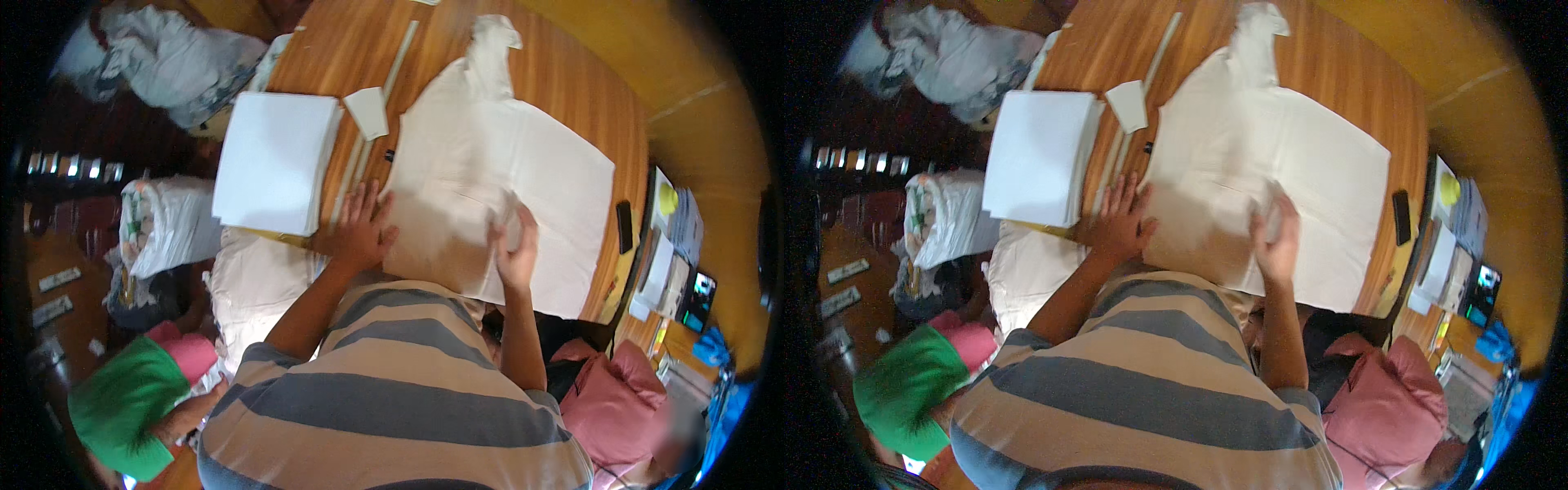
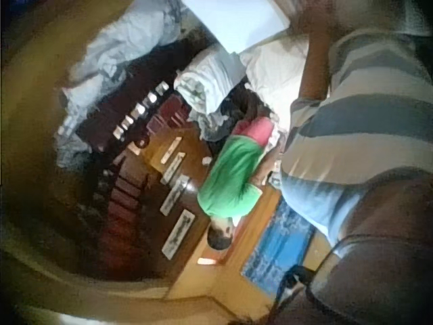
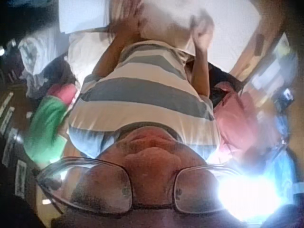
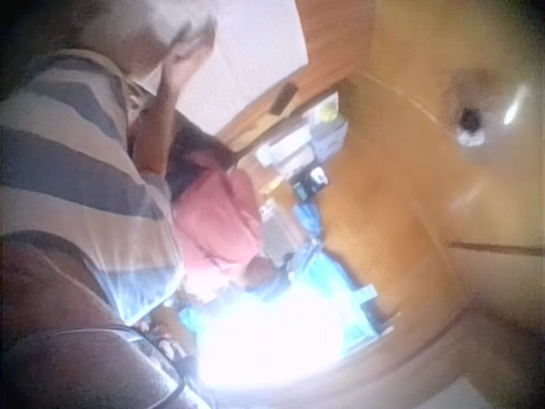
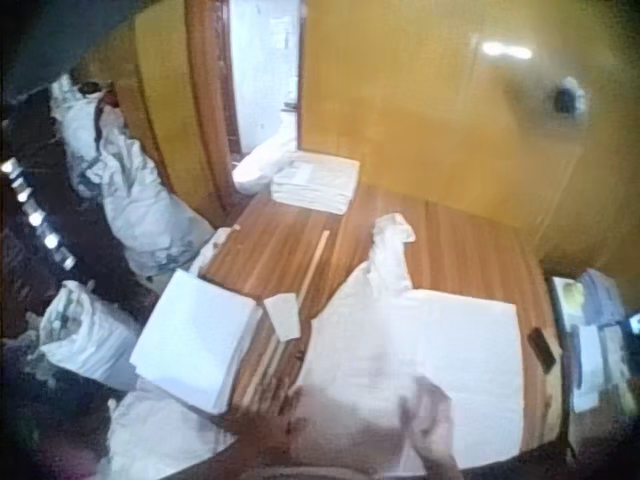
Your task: The person folds shirts and prepares them for packaging by laying them flat, folding the sleeves and sides, and stacking them.
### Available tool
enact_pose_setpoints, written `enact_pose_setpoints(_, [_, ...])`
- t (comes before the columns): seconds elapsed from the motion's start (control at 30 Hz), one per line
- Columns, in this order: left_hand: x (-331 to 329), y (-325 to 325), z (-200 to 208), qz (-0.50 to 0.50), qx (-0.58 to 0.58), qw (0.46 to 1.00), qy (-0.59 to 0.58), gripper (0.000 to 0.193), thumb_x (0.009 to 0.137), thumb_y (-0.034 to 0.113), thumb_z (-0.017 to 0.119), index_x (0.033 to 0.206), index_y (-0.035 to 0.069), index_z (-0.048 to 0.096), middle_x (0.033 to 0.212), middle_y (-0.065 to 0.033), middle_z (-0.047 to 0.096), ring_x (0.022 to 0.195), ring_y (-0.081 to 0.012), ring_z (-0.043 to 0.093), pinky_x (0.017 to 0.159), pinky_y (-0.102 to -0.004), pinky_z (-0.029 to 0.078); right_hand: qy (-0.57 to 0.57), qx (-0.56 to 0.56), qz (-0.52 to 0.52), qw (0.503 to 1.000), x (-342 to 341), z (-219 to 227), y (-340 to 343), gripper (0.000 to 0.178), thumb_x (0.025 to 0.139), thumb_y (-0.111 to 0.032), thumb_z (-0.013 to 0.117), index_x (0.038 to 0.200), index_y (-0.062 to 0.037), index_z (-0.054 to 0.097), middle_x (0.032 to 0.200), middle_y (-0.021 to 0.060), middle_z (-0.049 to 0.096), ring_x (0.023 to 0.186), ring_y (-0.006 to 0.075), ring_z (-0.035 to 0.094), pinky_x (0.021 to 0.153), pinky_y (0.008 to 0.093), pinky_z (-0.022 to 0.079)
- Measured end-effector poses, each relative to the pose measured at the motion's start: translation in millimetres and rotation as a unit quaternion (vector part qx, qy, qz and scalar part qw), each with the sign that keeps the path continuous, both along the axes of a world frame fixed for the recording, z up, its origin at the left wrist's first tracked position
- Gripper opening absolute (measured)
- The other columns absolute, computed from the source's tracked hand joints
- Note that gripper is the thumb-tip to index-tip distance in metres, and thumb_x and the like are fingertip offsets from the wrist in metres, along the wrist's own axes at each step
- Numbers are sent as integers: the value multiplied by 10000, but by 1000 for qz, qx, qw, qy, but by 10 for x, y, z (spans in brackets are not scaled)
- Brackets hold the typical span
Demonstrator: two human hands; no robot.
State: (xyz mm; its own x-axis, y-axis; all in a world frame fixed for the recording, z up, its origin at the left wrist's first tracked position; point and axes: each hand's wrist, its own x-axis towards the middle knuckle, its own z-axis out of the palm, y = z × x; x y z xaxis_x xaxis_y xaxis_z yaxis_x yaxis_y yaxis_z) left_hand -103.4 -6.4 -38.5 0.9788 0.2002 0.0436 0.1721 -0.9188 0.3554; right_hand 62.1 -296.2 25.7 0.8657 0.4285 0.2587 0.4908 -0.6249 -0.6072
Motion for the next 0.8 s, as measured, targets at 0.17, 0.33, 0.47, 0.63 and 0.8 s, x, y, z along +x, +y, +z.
enact_pose_setpoints(0.17, [-10,23,-52,16,-148,987,-60,815,1010,559,530,1645,106,292,1725,-204,180,1596,-376,170,1272,-573,144,13,38,341,939,-293,460,1819,502,891,-156,753,1344,-1,601,1379,217,613,1311,386,573,1099,476,467])
enact_pose_setpoints(0.33, [-12,19,99,5,-3,998,-58,777,997,514,570,1598,64,373,1706,-206,237,1587,-376,190,1266,-577,158,8,56,503,862,-1080,295,2473,496,902,-253,750,1312,-10,615,1412,214,578,1332,377,559,1121,471,455])
enact_pose_setpoints(0.47, [0,41,80,7,-40,999,-34,747,986,464,586,1588,65,397,1685,-215,284,1571,-399,234,1269,-576,156,78,82,606,788,-1598,397,2687,538,890,-262,759,1335,-3,600,1505,224,496,1407,397,487,1170,486,406])
enact_pose_setpoints(0.63, [15,45,118,2,-56,998,-41,732,989,445,581,1592,72,399,1692,-209,265,1586,-391,188,1269,-580,157,-98,45,510,854,-1531,539,3170,689,873,-310,768,1448,-18,526,1592,218,400,1519,410,329,1236,533,299])
enact_pose_setpoints(0.8, [33,64,-22,0,-36,998,-55,728,993,445,577,1596,81,393,1710,-179,233,1599,-351,162,1273,-564,163,-98,-58,466,877,-1316,160,3085,771,867,-360,772,1499,-28,481,1626,215,351,1556,402,264,1252,571,255])
